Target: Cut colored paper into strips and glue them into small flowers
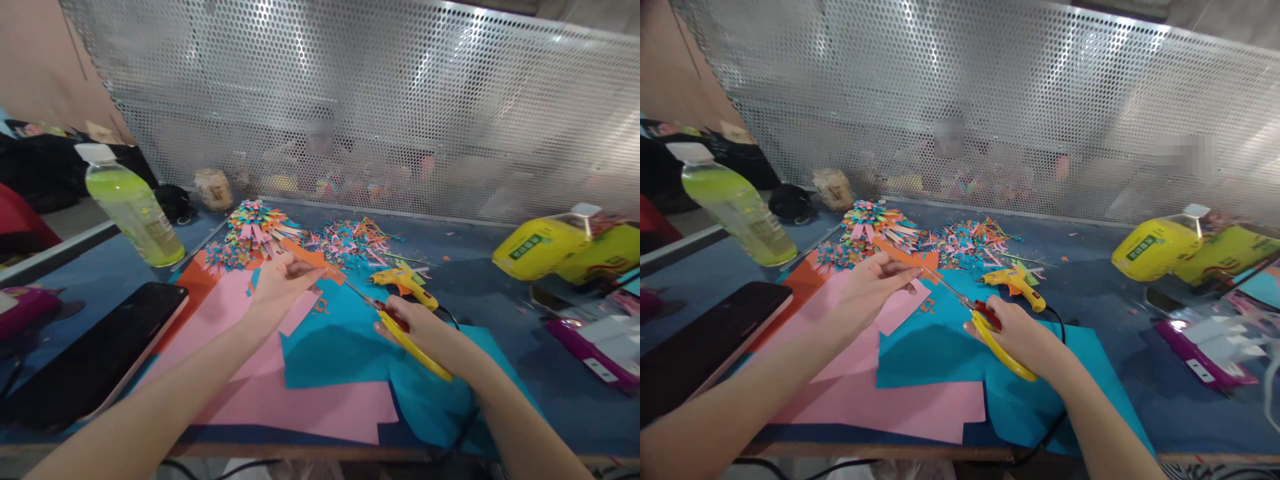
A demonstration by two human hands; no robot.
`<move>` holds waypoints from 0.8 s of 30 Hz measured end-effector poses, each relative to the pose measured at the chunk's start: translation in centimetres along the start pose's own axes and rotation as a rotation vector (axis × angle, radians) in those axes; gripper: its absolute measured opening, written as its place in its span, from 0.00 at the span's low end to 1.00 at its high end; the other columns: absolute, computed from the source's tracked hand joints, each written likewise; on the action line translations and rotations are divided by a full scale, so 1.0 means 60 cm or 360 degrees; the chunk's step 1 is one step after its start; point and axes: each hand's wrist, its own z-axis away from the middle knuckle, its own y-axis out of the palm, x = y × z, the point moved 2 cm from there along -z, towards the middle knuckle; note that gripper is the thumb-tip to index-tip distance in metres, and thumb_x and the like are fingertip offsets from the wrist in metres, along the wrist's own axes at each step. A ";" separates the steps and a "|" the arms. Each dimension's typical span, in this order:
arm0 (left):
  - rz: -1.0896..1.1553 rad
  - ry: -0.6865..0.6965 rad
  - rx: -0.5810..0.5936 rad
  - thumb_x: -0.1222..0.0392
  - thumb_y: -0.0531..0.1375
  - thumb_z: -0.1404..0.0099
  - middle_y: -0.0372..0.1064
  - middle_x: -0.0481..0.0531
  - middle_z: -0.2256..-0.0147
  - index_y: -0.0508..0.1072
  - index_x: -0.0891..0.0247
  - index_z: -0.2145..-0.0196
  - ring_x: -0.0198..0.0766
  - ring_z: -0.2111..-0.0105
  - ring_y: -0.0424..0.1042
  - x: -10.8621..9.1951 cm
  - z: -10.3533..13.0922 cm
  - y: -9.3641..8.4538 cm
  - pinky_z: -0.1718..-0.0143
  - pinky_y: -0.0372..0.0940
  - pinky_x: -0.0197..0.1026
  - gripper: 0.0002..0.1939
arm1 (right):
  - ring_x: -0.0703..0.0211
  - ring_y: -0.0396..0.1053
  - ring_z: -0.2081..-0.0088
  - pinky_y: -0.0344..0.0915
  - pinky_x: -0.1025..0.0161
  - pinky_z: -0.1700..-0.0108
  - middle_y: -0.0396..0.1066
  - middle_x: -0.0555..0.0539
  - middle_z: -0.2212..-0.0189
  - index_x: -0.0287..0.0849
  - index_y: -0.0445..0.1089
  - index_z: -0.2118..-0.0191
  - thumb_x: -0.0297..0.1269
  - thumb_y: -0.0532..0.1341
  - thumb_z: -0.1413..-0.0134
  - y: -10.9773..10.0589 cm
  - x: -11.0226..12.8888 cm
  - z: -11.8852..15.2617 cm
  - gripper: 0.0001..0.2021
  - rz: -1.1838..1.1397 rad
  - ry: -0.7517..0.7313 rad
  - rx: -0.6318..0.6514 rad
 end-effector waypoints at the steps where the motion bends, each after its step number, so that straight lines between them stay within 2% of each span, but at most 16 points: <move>1: 0.0001 0.0005 0.0005 0.61 0.65 0.54 0.74 0.50 0.74 0.71 0.67 0.72 0.35 0.74 0.72 0.001 0.000 0.000 0.77 0.67 0.35 0.10 | 0.66 0.53 0.80 0.48 0.66 0.79 0.57 0.53 0.81 0.43 0.52 0.74 0.54 0.52 0.52 0.001 -0.001 -0.001 0.18 0.0012 0.0001 -0.0004; 7: 0.0043 0.0005 0.0011 0.62 0.65 0.54 0.74 0.51 0.71 0.71 0.67 0.70 0.35 0.73 0.72 0.004 -0.002 -0.001 0.78 0.67 0.34 0.12 | 0.66 0.52 0.81 0.47 0.66 0.79 0.56 0.53 0.82 0.43 0.51 0.76 0.53 0.54 0.53 0.000 0.000 -0.003 0.18 0.0060 0.0021 -0.0030; 16: 0.0083 -0.0051 -0.0046 0.61 0.66 0.55 0.74 0.50 0.74 0.71 0.67 0.72 0.34 0.74 0.71 0.002 -0.004 0.002 0.77 0.67 0.33 0.12 | 0.67 0.50 0.81 0.46 0.67 0.78 0.55 0.54 0.82 0.43 0.52 0.76 0.54 0.54 0.53 0.003 -0.008 -0.005 0.18 0.0081 0.0025 -0.0065; 24: 0.0106 -0.0197 0.0026 0.55 0.66 0.55 0.73 0.53 0.74 0.72 0.68 0.73 0.39 0.72 0.73 -0.002 0.001 0.008 0.77 0.67 0.34 0.14 | 0.68 0.49 0.81 0.46 0.68 0.78 0.55 0.54 0.82 0.42 0.52 0.75 0.54 0.53 0.53 0.001 -0.006 -0.006 0.19 0.0032 -0.0008 -0.0087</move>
